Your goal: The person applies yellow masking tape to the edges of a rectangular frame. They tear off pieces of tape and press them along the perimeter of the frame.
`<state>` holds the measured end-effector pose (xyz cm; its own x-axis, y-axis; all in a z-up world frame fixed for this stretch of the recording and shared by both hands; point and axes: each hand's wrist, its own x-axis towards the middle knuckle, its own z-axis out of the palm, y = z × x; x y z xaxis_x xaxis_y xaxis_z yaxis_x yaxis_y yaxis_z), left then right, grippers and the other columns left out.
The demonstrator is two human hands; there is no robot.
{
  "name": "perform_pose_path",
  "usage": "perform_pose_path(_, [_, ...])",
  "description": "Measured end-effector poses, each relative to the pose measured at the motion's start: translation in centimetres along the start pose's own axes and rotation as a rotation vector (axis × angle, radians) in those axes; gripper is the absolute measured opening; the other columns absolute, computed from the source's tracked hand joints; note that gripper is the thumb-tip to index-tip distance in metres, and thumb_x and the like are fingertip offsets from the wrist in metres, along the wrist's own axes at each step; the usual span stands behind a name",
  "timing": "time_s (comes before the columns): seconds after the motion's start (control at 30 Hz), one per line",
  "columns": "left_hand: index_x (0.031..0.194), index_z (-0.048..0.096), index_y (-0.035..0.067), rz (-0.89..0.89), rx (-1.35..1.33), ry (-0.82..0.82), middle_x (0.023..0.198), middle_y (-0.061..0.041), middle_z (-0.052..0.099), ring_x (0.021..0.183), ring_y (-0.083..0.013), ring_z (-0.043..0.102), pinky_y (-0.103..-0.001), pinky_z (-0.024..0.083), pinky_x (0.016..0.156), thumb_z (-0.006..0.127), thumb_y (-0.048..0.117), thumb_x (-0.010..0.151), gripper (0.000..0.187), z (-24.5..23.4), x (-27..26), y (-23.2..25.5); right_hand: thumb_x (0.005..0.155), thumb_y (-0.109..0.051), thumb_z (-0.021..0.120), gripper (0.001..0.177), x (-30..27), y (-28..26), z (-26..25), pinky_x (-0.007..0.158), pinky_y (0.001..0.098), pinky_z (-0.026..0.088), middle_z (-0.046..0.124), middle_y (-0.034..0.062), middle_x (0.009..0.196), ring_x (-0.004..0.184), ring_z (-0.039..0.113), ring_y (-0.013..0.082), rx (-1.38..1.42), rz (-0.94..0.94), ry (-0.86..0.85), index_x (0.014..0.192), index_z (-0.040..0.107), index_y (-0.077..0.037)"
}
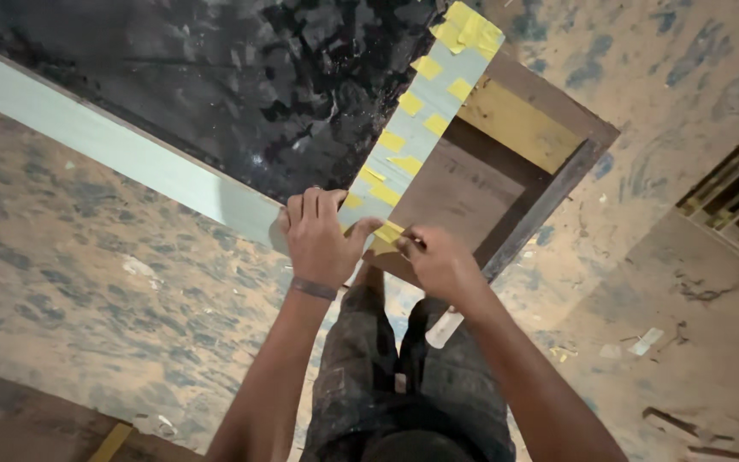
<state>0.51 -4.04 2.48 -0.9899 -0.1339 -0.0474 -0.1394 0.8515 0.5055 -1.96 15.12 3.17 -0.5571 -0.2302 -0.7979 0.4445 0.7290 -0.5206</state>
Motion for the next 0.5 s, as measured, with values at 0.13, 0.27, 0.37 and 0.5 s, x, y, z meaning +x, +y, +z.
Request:
perform_pose_path(0.13, [0.111, 0.065, 0.008, -0.039, 0.017, -0.007, 0.107, -0.009, 0.061, 0.108, -0.0344, 0.053, -0.051, 0.037, 0.099, 0.081, 0.049, 0.083, 0.053, 0.7, -0.4, -0.2, 0.096, -0.031, 0.06, 0.029, -0.1, -0.4, 0.4, 0.076, 0.0465, 0.053, 0.073, 0.0215, 0.096, 0.088, 0.069, 0.041, -0.021, 0.075, 0.03, 0.108, 0.074, -0.008])
perform_pose_path(0.27, [0.122, 0.062, 0.003, -0.004, 0.037, 0.045, 0.114, -0.014, 0.06, 0.114, -0.0378, 0.052, -0.051, 0.038, 0.103, 0.08, 0.046, 0.089, 0.057, 1.1, -1.3, 0.1, 0.094, -0.024, 0.061, 0.027, 1.2, -1.2, 0.5, 0.085, 0.049, 0.052, 0.072, 0.0248, 0.102, 0.097, 0.068, 0.0434, -0.169, -0.042, 0.072, 0.108, 0.074, -0.004])
perform_pose_path(0.37, [0.134, 0.055, -0.002, 0.043, 0.019, 0.091, 0.124, -0.02, 0.056, 0.121, -0.0411, 0.05, -0.052, 0.038, 0.108, 0.082, 0.045, 0.089, 0.071, 2.1, -1.9, 0.7, 0.088, -0.018, 0.062, 0.027, 2.0, -1.4, 0.2, 0.085, 0.0495, 0.051, 0.071, 0.0253, 0.105, 0.1, 0.066, 0.0447, -0.098, 0.033, 0.063, 0.108, 0.074, -0.004])
perform_pose_path(0.5, [0.139, 0.046, -0.007, 0.049, 0.117, 0.096, 0.124, -0.022, 0.051, 0.118, -0.0432, 0.048, -0.057, 0.037, 0.105, 0.088, 0.045, 0.08, 0.089, 3.7, -2.7, 0.6, 0.088, -0.018, 0.06, 0.028, 2.3, -0.6, 0.5, 0.084, 0.049, 0.052, 0.072, 0.0235, 0.106, 0.099, 0.067, 0.0443, -0.038, 0.056, 0.034, 0.109, 0.074, -0.006])
